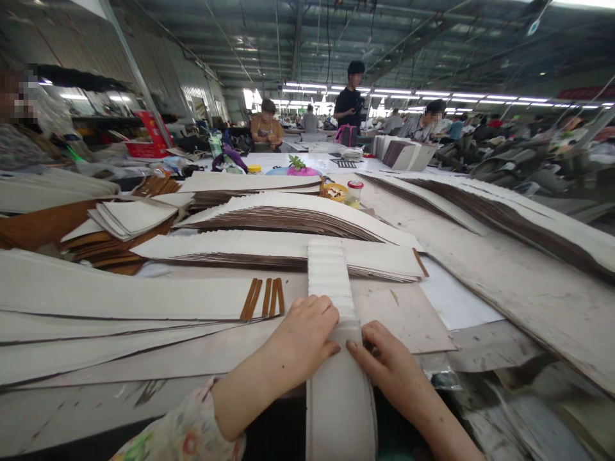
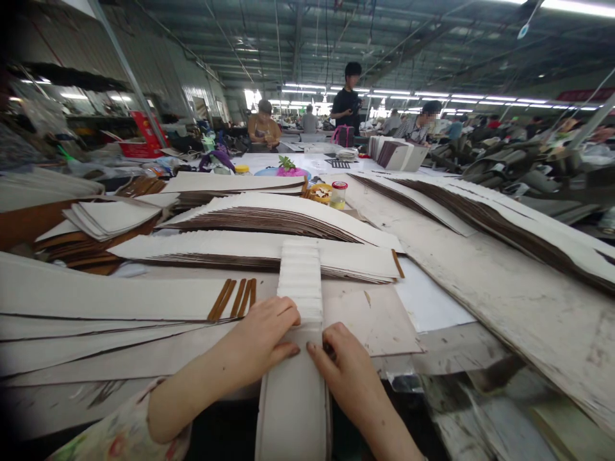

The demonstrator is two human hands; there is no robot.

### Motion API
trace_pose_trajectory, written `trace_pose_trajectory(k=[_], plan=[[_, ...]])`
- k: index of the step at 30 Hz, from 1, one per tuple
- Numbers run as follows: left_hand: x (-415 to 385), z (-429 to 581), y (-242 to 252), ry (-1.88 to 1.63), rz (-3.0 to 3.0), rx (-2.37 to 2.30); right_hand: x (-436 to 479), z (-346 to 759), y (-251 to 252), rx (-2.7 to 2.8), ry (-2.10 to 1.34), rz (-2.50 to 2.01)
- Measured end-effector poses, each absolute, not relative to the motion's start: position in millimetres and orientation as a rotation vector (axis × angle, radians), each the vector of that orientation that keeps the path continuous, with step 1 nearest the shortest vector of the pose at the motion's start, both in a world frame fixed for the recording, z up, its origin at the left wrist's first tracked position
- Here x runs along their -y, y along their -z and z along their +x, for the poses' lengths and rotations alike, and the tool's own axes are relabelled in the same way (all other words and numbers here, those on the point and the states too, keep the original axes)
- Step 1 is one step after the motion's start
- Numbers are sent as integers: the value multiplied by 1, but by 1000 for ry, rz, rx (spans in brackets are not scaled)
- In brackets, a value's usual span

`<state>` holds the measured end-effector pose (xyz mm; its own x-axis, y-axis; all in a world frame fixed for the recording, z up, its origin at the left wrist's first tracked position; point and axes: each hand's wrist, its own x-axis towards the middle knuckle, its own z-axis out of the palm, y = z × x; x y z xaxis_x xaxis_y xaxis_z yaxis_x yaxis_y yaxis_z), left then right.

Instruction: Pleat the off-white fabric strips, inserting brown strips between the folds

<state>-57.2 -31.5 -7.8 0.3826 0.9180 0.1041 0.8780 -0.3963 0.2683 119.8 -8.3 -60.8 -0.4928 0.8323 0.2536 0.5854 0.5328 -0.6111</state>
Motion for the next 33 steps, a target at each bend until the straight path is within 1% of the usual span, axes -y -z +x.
trace_pose_trajectory(k=[3, 6, 10, 13, 21, 33], plan=[[27, -56, 8, -296, 2388, -1534, 10, 118, 63, 2239, -471, -1205], [24, -58, 11, -324, 2332, -1511, 15, 116, 67, 2181, -255, -1250], [21, -60, 16, -396, 2318, -1481, 28, 115, 70, 2212, -64, -1137], [19, -60, 18, -397, 2360, -1425, 35, 116, 71, 2267, -28, -1037], [17, -55, 21, -339, 2486, -1296, 36, 114, 70, 2240, -16, -1021], [24, -44, 20, -36, 2649, -1366, 36, 113, 72, 2181, 22, -1009]])
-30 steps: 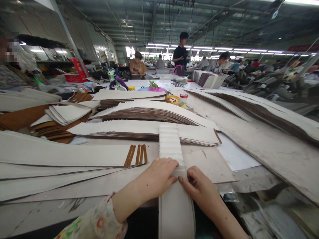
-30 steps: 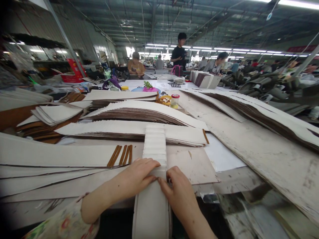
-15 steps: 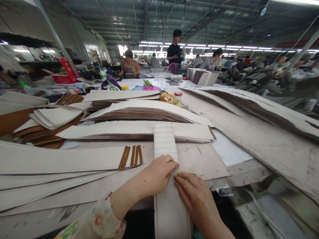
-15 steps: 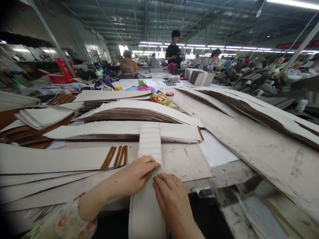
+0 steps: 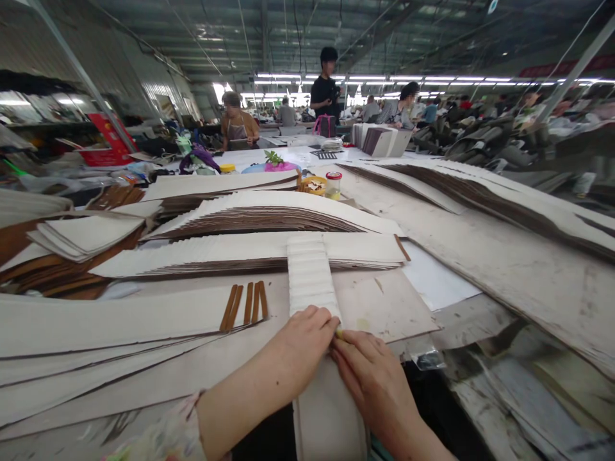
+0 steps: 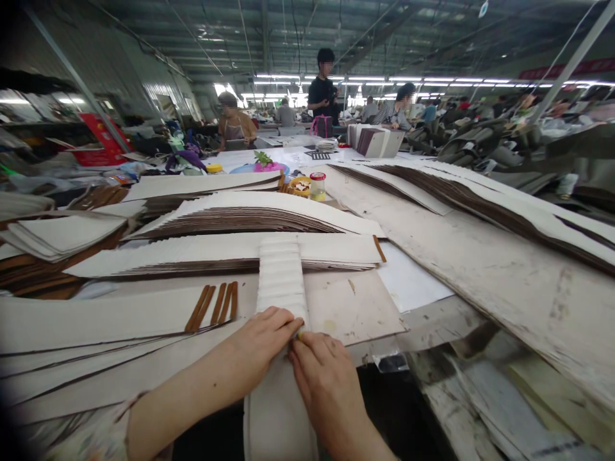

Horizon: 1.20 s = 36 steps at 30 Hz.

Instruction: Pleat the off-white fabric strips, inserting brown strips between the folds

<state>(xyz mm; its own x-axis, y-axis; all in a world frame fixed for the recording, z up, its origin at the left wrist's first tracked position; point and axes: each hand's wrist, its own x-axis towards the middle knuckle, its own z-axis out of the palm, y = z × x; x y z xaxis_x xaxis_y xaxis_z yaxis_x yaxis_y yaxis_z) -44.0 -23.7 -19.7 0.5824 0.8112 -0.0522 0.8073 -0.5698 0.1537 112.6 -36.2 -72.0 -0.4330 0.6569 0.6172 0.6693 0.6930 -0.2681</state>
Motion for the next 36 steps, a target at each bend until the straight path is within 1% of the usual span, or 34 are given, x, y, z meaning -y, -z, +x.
trace_pose_trajectory(k=[5, 8, 11, 14, 23, 28, 32, 36], plan=[[26, -40, 24, 15, 2679, -1386, 36, 112, 76, 2174, -23, -1020], [28, -41, 27, -9, 2695, -1392, 33, 112, 78, 2167, -109, -1023], [29, -44, 29, -90, 2684, -1392, 28, 113, 79, 2122, -217, -1053], [29, -50, 30, -220, 2625, -1439, 20, 113, 79, 2061, -231, -1073], [31, -61, 33, -448, 2407, -1711, 7, 106, 74, 2261, -366, -900], [31, -66, 39, -536, 2346, -1736, 6, 105, 68, 2334, -341, -890], [33, -67, 39, -541, 2366, -1697, 5, 101, 62, 2407, -276, -885], [34, -64, 39, -469, 2465, -1667, 8, 96, 62, 2521, -79, -868]])
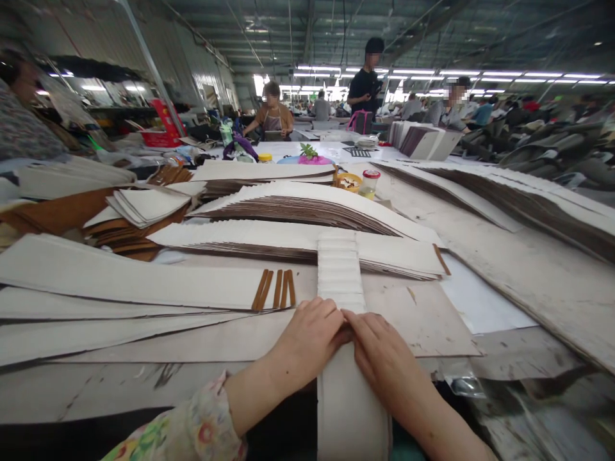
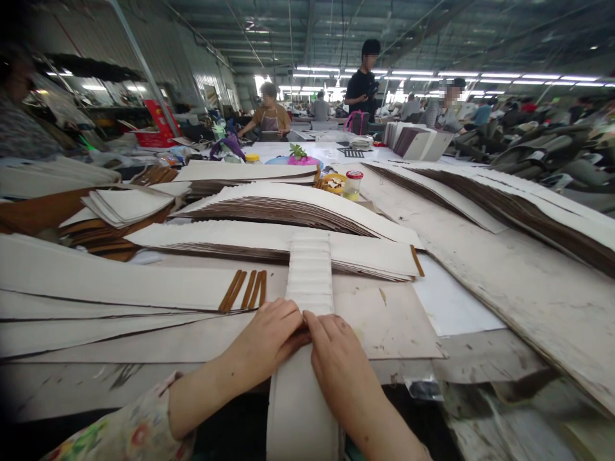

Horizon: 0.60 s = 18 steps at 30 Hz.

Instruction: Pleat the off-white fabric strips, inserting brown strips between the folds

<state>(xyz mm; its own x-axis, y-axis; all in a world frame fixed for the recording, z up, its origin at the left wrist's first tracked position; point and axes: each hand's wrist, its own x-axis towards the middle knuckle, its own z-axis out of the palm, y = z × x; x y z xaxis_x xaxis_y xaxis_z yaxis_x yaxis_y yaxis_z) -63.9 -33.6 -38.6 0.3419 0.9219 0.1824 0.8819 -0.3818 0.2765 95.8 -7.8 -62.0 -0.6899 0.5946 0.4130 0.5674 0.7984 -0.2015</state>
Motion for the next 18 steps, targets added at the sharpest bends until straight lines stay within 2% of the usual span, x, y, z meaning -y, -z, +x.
trace_pose_trajectory(k=[4, 7, 12, 18], plan=[[35, -64, 38, -449, 2499, -1681, 11, 94, 66, 2566, 176, -846], [38, -74, 37, -538, 2398, -1630, 11, 96, 65, 2577, 197, -843], [44, -96, 40, -708, 2148, -1599, 4, 97, 54, 2677, 3, -852], [41, -103, 40, -707, 2080, -1490, -6, 92, 40, 2724, -343, -783]])
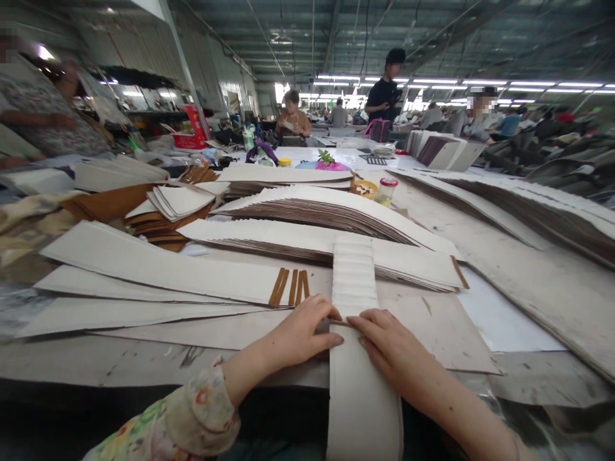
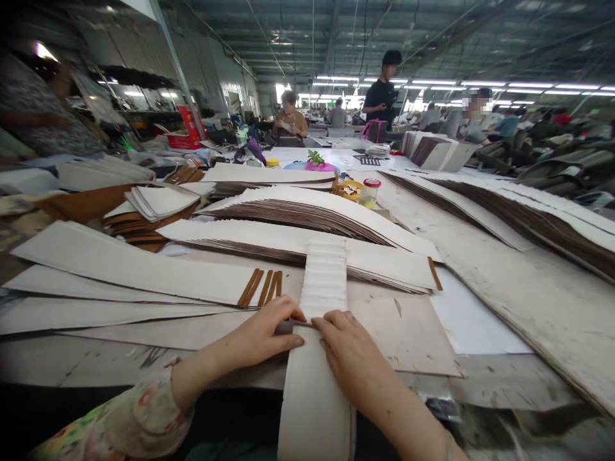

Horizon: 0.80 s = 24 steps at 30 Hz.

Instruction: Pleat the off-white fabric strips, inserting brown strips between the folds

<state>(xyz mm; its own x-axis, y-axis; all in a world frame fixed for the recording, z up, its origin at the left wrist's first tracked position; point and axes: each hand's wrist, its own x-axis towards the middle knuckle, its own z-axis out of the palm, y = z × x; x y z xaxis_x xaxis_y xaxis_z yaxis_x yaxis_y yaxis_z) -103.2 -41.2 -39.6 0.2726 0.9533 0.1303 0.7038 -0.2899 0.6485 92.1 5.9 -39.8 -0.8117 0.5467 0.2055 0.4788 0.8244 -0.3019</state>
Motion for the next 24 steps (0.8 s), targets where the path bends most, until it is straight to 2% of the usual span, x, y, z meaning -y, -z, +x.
trace_pose_trajectory(k=[5, 12, 19, 24], plan=[[39, -104, 39, -652, 2192, -1477, -4, 88, 39, 2714, -363, -718], [46, -104, 48, -472, 2548, -1542, 7, 83, 49, 2754, 93, -670], [58, -112, 56, -428, 2667, -1515, 10, 91, 45, 2710, 125, -617], [64, -116, 56, -479, 2612, -1491, 19, 99, 54, 2586, 226, -779]])
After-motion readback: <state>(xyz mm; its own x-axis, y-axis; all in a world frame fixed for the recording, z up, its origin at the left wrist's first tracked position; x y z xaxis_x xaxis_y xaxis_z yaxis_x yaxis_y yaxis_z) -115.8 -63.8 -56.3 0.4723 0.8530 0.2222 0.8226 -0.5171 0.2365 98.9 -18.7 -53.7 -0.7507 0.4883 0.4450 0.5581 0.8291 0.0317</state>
